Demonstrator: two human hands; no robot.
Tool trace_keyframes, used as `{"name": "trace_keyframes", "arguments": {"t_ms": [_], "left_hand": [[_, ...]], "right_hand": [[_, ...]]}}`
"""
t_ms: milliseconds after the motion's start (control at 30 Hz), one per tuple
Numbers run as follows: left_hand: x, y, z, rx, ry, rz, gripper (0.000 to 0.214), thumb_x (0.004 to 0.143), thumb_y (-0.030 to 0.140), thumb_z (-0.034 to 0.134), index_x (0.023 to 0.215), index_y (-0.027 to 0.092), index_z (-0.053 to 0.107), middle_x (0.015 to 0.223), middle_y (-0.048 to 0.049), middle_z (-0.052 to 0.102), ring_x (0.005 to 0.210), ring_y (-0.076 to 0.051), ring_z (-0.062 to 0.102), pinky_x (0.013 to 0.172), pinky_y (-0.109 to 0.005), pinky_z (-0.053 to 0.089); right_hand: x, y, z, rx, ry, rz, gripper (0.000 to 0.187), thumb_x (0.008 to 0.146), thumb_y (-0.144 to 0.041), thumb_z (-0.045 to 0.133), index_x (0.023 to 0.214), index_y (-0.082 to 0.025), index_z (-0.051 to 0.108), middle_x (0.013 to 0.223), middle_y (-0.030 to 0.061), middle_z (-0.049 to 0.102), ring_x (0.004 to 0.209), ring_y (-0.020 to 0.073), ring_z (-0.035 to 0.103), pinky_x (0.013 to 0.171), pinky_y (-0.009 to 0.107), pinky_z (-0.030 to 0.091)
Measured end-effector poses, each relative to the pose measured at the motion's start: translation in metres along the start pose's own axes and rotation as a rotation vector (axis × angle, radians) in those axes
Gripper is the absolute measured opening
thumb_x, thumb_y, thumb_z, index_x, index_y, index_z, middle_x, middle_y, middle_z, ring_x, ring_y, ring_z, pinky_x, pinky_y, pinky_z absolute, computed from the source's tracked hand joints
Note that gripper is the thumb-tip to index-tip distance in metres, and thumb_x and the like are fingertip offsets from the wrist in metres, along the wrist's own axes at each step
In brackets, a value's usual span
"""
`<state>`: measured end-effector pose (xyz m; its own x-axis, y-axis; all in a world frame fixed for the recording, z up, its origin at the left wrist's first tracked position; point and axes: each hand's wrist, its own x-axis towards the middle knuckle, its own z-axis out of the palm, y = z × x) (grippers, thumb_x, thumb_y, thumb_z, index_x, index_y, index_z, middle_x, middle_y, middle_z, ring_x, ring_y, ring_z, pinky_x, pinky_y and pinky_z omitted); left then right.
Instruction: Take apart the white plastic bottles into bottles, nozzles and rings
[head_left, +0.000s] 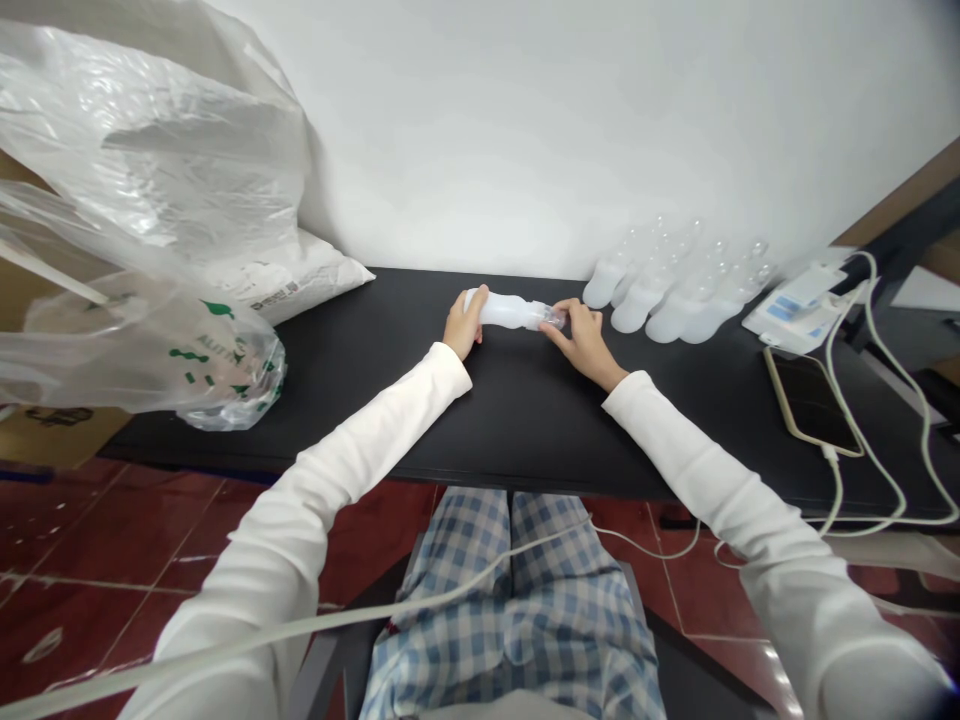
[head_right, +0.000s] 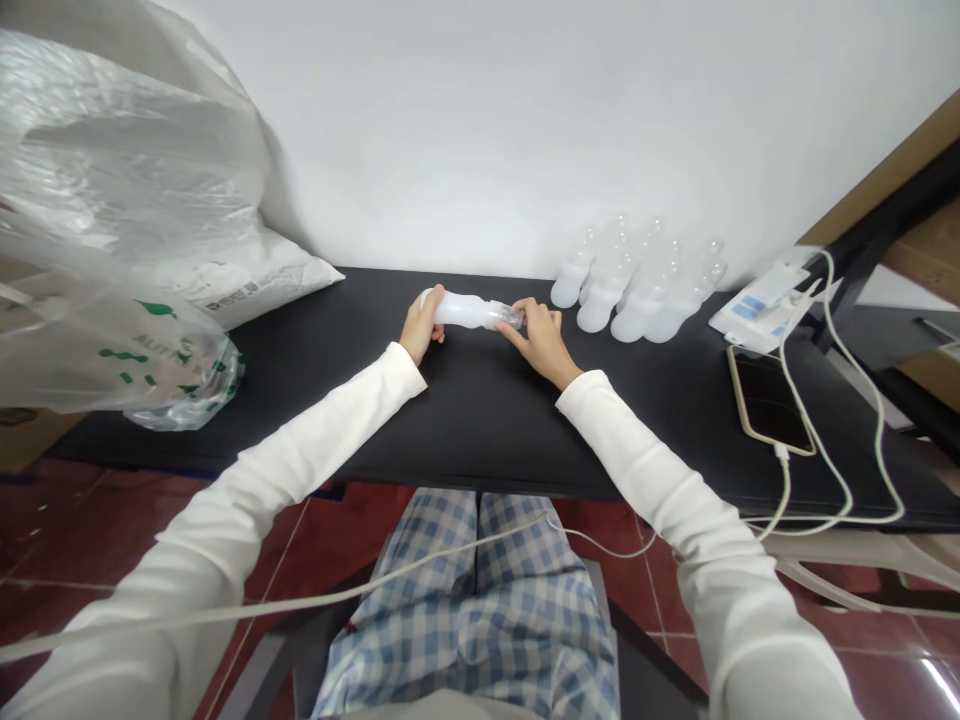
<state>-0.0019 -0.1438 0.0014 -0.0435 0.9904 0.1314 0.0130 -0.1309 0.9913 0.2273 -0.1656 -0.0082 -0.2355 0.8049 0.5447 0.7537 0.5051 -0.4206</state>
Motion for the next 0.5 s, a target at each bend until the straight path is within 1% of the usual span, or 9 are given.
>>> {"name": "trace_keyframes", "arguments": {"t_ms": [33,100,200,267,333,400,433,500], "left_hand": [[0.0,0.0,0.0,-0.01,0.006,-0.001,0.056,0.084,0.078,0.055,0.085,0.023,0.05,0.05,0.0075,0.033,0.04,-0.009,0.035,0.043,-0.026,0.034],[0.0,0.001,0.0,-0.025,0.011,-0.002,0.057,0.085,0.079,0.053,0.087,0.022,0.05,0.049,0.0076,0.033,0.04,-0.009,0.035,0.044,-0.026,0.035],[0.0,0.002,-0.001,-0.018,0.035,-0.009,0.057,0.086,0.079,0.05,0.089,0.023,0.05,0.051,0.007,0.036,0.042,-0.01,0.037,0.045,-0.026,0.036],[0.003,0.001,-0.003,0.008,0.096,-0.027,0.053,0.089,0.076,0.048,0.091,0.023,0.049,0.055,0.0057,0.04,0.045,-0.011,0.042,0.048,-0.027,0.038],[0.008,-0.002,-0.006,0.032,0.19,-0.057,0.047,0.092,0.07,0.049,0.095,0.023,0.047,0.062,0.0032,0.049,0.05,-0.012,0.049,0.051,-0.027,0.04],[0.014,-0.004,-0.011,0.047,0.288,-0.074,0.039,0.093,0.061,0.054,0.099,0.024,0.044,0.074,-0.0002,0.058,0.059,-0.014,0.056,0.058,-0.028,0.045],[0.016,-0.005,-0.013,0.056,0.328,-0.074,0.036,0.092,0.055,0.059,0.101,0.024,0.042,0.081,-0.0016,0.06,0.065,-0.015,0.06,0.063,-0.029,0.047],[0.02,-0.006,-0.017,0.098,0.379,-0.066,0.039,0.087,0.043,0.069,0.102,0.025,0.038,0.09,-0.0022,0.061,0.076,-0.017,0.064,0.075,-0.032,0.049]], "right_hand": [[0.0,-0.001,-0.001,-0.001,0.019,-0.026,0.036,0.097,-0.056,0.052,0.11,-0.022,0.052,0.103,0.0079,0.063,0.093,0.0254,0.056,0.092,0.044,0.038],[0.0,-0.002,-0.002,-0.029,0.042,-0.079,0.031,0.096,-0.046,0.055,0.115,-0.021,0.05,0.109,0.0105,0.061,0.098,0.0272,0.056,0.09,0.043,0.038],[0.0,-0.003,-0.006,-0.09,0.054,-0.122,0.021,0.094,-0.029,0.052,0.114,-0.022,0.051,0.114,0.0121,0.059,0.105,0.0288,0.055,0.088,0.043,0.038],[0.0,-0.005,-0.007,-0.12,0.065,-0.127,0.022,0.092,-0.024,0.051,0.114,-0.022,0.051,0.114,0.012,0.058,0.107,0.0295,0.054,0.089,0.043,0.039],[0.0,-0.007,-0.008,-0.137,0.072,-0.124,0.024,0.091,-0.023,0.051,0.115,-0.023,0.052,0.114,0.0121,0.058,0.107,0.0298,0.054,0.089,0.044,0.039],[-0.001,-0.009,-0.008,-0.144,0.066,-0.122,0.025,0.091,-0.024,0.052,0.116,-0.022,0.052,0.114,0.0124,0.059,0.106,0.0298,0.054,0.089,0.044,0.04],[-0.001,-0.01,-0.008,-0.144,0.061,-0.122,0.025,0.091,-0.024,0.053,0.116,-0.022,0.052,0.114,0.0126,0.059,0.106,0.0297,0.055,0.088,0.044,0.04],[-0.001,-0.012,-0.007,-0.139,0.047,-0.126,0.026,0.091,-0.025,0.054,0.117,-0.022,0.052,0.114,0.0128,0.06,0.106,0.0296,0.055,0.088,0.043,0.04]]}}
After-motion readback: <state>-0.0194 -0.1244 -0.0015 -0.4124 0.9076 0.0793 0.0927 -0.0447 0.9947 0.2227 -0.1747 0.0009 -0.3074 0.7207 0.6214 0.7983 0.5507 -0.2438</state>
